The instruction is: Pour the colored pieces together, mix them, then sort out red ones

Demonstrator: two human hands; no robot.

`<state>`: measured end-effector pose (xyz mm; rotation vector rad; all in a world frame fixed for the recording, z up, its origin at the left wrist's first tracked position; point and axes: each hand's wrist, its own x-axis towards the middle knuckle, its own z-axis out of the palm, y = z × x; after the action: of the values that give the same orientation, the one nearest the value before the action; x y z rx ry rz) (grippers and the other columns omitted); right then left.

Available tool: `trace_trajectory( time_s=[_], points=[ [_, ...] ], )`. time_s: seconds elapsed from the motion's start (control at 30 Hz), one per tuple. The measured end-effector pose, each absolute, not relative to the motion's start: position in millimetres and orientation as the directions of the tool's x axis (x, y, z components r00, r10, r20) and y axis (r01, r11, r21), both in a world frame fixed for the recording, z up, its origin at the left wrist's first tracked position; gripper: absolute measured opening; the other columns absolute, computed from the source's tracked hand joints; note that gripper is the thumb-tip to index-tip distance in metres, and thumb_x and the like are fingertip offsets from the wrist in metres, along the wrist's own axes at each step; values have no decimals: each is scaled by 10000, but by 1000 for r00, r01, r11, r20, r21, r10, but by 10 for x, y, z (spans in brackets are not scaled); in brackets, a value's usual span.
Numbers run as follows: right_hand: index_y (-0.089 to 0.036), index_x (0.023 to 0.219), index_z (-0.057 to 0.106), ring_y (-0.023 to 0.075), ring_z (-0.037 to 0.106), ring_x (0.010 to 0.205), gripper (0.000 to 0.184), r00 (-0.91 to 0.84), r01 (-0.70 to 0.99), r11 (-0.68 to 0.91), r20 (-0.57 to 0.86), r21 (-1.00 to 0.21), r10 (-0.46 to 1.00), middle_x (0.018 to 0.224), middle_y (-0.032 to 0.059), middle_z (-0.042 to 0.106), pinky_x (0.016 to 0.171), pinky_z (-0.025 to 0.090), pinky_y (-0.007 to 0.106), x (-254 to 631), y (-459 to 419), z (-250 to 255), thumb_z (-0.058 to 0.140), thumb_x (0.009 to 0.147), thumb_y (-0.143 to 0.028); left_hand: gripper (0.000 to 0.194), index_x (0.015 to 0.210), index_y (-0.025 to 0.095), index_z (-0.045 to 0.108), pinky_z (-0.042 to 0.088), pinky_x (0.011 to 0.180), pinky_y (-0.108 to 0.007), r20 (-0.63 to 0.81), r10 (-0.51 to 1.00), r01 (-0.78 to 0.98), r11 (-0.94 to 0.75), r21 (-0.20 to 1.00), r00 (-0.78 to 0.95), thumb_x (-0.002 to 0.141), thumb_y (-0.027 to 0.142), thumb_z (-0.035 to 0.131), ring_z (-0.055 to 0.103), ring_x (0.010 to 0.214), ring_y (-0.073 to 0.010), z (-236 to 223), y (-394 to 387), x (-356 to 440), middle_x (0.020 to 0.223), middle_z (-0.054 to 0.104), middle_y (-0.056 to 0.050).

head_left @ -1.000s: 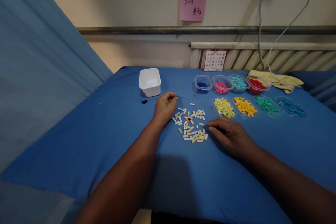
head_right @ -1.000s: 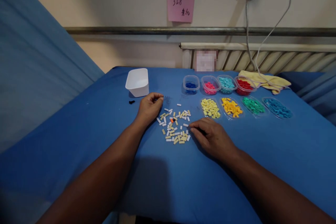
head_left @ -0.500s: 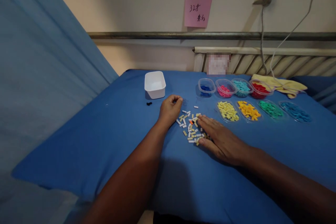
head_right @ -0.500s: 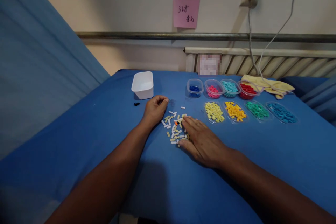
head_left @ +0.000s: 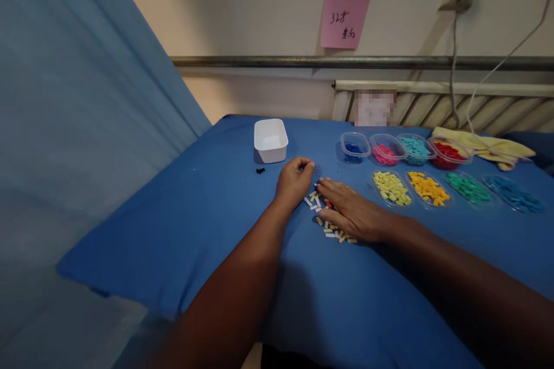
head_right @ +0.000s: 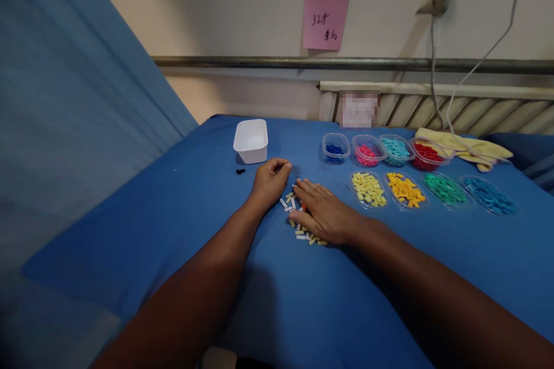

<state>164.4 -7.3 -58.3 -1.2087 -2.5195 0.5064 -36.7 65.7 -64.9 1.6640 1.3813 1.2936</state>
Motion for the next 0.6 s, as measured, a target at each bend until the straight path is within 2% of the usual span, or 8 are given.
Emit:
trace_trajectory(
  time_s=[0.17, 0.27, 0.47, 0.6],
  points=[
    [-161, 1613, 556, 381, 443, 1589, 589, -551, 697, 615, 274, -368, 788, 1693, 216, 484, 1281, 389, 656, 1827, -307, -499, 469, 1134, -492, 198, 981, 178, 771, 500, 746, -291, 292, 956, 390, -263, 883, -16, 970, 341, 659, 683, 786, -177, -665, 650, -374, 893, 773, -25],
    [-195, 1556, 620, 362, 538, 1526, 480, -606, 654, 684, 319, -322, 729, 1622, 183, 586, 1260, 442, 635, 1899, -534, -471, 527, 1121, -375, 196, 980, 185, 773, 495, 743, -296, 300, 954, 402, -272, 874, -7, 969, 343, 657, 682, 783, -178, -694, 666, -379, 899, 774, -22],
    [-208, 1652, 503, 341, 471, 1577, 618, -720, 578, 766, 266, -281, 641, 1691, 144, 510, 1272, 460, 589, 1849, -993, -499, 642, 1079, -391, 188, 983, 188, 782, 496, 744, -300, 326, 945, 403, -297, 865, -4, 961, 334, 665, 686, 781, -178, -722, 678, -380, 903, 775, -23],
    [-190, 1590, 567, 337, 549, 1520, 521, -678, 618, 746, 312, -248, 666, 1624, 147, 594, 1244, 491, 602, 1928, -989, -492, 603, 1100, -362, 185, 995, 186, 784, 500, 748, -299, 303, 953, 411, -273, 870, -8, 959, 328, 670, 691, 786, -179, -686, 655, -378, 915, 781, -25]
  ],
)
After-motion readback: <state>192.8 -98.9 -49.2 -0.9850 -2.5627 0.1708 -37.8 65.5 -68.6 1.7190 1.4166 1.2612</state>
